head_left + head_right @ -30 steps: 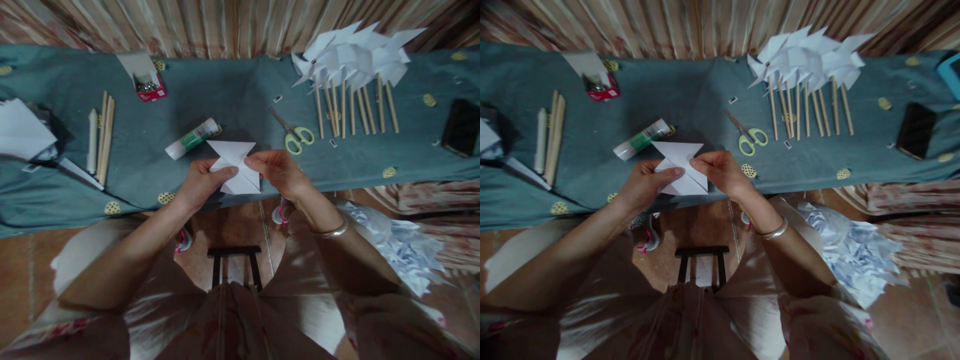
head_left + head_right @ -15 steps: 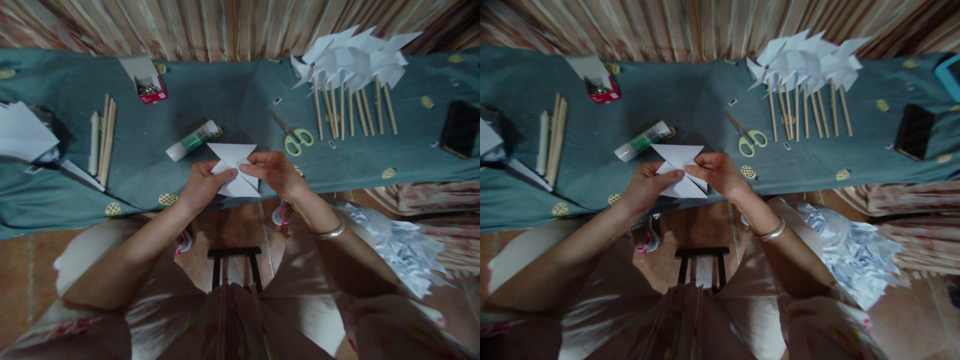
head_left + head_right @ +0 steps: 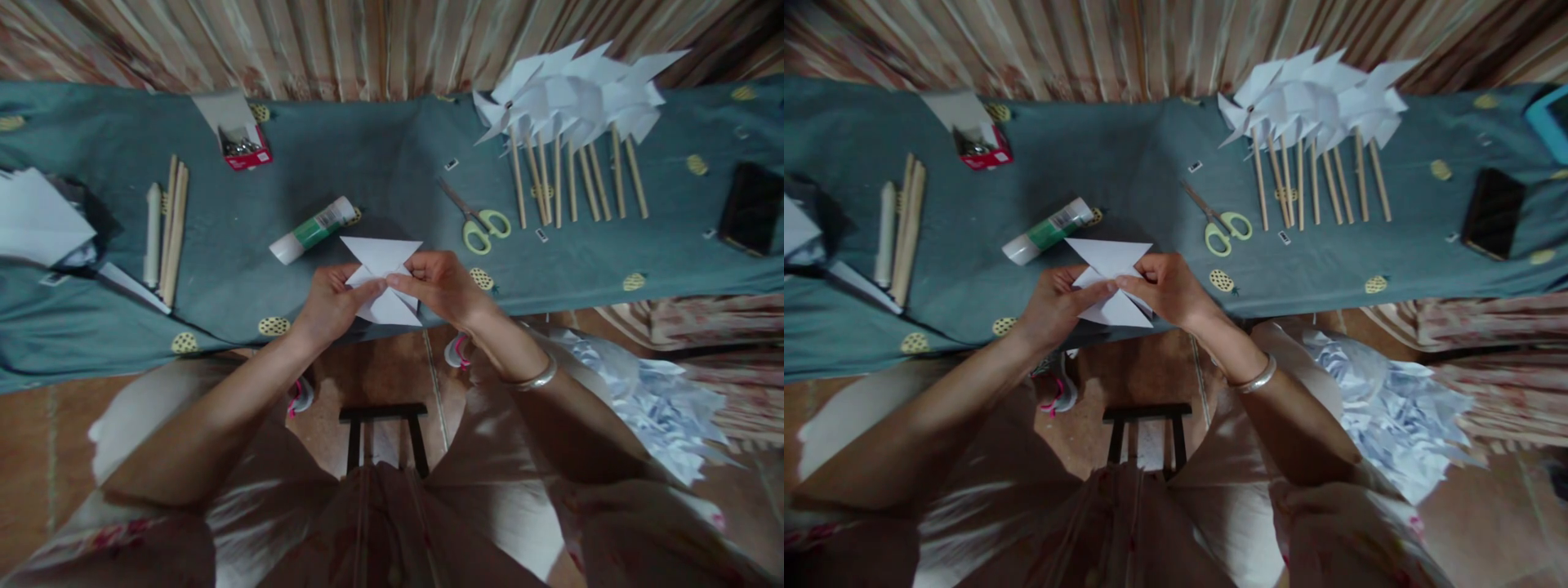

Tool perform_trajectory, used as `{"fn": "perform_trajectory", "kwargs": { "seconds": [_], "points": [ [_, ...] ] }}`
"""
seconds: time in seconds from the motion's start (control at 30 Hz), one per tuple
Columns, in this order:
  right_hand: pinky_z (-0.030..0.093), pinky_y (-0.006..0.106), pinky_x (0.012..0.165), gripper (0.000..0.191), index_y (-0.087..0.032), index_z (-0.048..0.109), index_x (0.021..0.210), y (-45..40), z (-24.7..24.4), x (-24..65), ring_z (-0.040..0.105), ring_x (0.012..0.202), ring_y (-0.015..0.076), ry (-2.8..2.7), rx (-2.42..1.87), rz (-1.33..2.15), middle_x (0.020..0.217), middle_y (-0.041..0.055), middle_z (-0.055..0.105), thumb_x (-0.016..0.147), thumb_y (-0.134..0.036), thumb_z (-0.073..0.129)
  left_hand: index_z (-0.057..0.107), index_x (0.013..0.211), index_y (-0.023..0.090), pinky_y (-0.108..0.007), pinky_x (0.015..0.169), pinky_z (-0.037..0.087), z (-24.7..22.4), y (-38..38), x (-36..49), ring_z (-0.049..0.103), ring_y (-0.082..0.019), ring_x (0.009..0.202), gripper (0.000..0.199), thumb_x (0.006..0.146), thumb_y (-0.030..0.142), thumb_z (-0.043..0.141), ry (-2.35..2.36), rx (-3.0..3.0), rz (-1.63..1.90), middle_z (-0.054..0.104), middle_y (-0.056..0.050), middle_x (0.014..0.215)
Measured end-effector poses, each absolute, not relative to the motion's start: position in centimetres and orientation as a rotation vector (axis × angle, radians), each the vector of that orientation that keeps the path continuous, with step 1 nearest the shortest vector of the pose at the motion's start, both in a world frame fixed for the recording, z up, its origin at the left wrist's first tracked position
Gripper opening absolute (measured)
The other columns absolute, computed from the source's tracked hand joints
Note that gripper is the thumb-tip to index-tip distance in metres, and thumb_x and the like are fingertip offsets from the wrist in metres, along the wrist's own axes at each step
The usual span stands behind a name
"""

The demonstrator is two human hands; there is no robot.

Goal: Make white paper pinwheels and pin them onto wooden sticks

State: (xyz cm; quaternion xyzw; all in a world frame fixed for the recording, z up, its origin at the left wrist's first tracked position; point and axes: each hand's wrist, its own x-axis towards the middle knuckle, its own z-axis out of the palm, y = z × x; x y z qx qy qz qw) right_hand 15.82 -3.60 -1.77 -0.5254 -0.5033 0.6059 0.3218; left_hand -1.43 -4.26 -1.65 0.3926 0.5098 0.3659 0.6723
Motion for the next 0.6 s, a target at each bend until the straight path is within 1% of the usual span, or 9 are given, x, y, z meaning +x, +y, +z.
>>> {"fn": "perform_trajectory", "kwargs": {
  "seconds": [0.1, 0.27, 0.43, 0.6],
  "points": [
    [0.047, 0.025, 0.053, 0.038, -0.014, 0.067, 0.07, -3.53, -2.03, 15.86, 0.063, 0.062, 0.0162, -1.317, -1.386, 1.58, 0.064, 0.0038, 0.069, 0.066, -0.049, 0.081, 0.073, 0.071, 0.014, -0.024, 0.051, 0.043, -1.68, -4.15, -1.46, 0.056, -0.012, 0.052, 0.026, 0.059, 0.033, 0.084, 1.143, 0.884, 0.831, 0.069, -0.001, 0.063],
    [0.051, 0.026, 0.059, 0.033, -0.014, 0.067, 0.075, -3.15, -2.25, 16.18, 0.066, 0.069, 0.017, -1.32, -1.342, 1.614, 0.074, 0.005, 0.073, 0.064, -0.041, 0.082, 0.072, 0.069, 0.013, -0.022, 0.049, 0.041, -1.65, -4.04, -1.44, 0.053, -0.011, 0.05, 0.024, 0.06, 0.032, 0.083, 1.143, 0.89, 0.833, 0.067, -0.001, 0.06],
    [0.052, 0.027, 0.061, 0.024, -0.014, 0.068, 0.075, -3.21, -2.36, 16.3, 0.067, 0.072, 0.0192, -1.378, -1.326, 1.609, 0.068, 0.0032, 0.07, 0.069, -0.036, 0.077, 0.072, 0.067, 0.013, -0.022, 0.049, 0.041, -1.65, -4.12, -1.29, 0.052, -0.01, 0.049, 0.021, 0.06, 0.031, 0.081, 1.14, 0.899, 0.833, 0.067, -0.001, 0.06],
    [0.05, 0.026, 0.057, 0.028, -0.014, 0.068, 0.071, -3.38, -2.42, 16.06, 0.065, 0.067, 0.0176, -1.344, -1.347, 1.573, 0.067, 0.0027, 0.07, 0.066, -0.039, 0.08, 0.071, 0.065, 0.014, -0.023, 0.049, 0.041, -1.69, -3.98, -1.21, 0.052, -0.011, 0.049, 0.02, 0.06, 0.03, 0.081, 1.185, 0.897, 0.828, 0.065, 0.0, 0.058]
  ]
}}
